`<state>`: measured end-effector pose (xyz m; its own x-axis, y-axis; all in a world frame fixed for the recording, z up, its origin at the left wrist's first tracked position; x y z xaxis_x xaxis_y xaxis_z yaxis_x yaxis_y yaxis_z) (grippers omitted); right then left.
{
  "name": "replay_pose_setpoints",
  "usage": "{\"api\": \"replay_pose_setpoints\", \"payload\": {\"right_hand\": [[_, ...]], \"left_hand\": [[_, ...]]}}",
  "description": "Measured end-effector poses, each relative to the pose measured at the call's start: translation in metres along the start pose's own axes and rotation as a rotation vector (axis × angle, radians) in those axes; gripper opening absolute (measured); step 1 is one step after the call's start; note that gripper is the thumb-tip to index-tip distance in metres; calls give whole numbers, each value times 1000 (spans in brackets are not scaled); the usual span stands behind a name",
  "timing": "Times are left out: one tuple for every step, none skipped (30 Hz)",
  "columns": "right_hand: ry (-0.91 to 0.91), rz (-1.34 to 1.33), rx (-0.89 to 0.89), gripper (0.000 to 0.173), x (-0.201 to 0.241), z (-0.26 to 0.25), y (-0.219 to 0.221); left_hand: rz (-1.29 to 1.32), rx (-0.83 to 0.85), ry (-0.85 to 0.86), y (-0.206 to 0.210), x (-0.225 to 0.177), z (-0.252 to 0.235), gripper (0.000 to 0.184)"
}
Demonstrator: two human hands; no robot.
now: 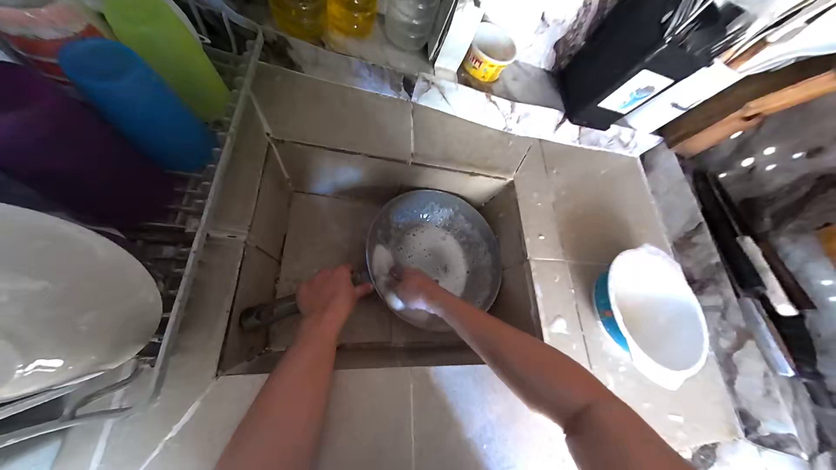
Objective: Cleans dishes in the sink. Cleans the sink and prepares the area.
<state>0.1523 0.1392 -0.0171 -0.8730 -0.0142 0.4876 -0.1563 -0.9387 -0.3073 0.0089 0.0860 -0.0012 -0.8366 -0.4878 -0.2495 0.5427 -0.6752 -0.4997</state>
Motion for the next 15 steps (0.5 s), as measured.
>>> {"api": "replay_pose_setpoints", "payload": {"right_hand": [[-96, -116, -18, 40, -1, -1, -2], [-154, -150, -23, 39, -1, 2, -6], [-156, -88, -31, 39, -1, 7, -9], [-106, 46, -62, 40, 0, 15, -12], [-37, 198, -118, 40, -3, 21, -13], [19, 327, -186, 41, -11, 23, -13], [60, 411, -244, 43, -26, 19, -13], [96, 447, -278, 48, -46, 11, -12], [127, 447, -292, 55, -67, 1, -12], [151, 422, -300, 64, -83, -10, -17], [146, 398, -343, 72, -92, -22, -25], [123, 366, -414, 76, -93, -35, -32], [92, 321, -490, 77, -87, -49, -37], [69, 290, -543, 75, -75, -64, -38], [44, 290, -566, 69, -62, -76, -34]], "left_hand": [[1, -2, -2, 1, 0, -1, 56], [6, -3, -1, 0, 0, -1, 56], [11, -3, 4, 1, 1, -1, 56], [16, 2, 6, 1, 1, -1, 57], [15, 8, 5, 1, 1, -2, 58], [16, 12, 3, 1, 2, -2, 59], [17, 16, 3, 0, 2, -2, 59], [20, 25, 4, -1, 2, -1, 60], [22, 31, 8, -2, 2, -1, 60], [26, 32, 17, -3, 2, -1, 60], [32, 33, 25, -5, 1, -1, 60], [39, 32, 32, -5, 1, -1, 59], [43, 36, 33, -5, 2, -1, 59], [47, 44, 30, -6, 2, 0, 59], [49, 50, 28, -6, 3, 0, 58]]}}
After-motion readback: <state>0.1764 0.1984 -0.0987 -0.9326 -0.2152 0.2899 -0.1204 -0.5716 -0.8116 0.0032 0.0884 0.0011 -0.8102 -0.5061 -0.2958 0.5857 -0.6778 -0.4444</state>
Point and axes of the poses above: each hand's wrist, its own z-axis away from the middle knuckle, its own y-axis out of the palm, x = y × z, the point moved 2 cm from there along -z, towards the middle knuckle, and after that the axes turned 15 degrees about x, right-handed, at the moved point
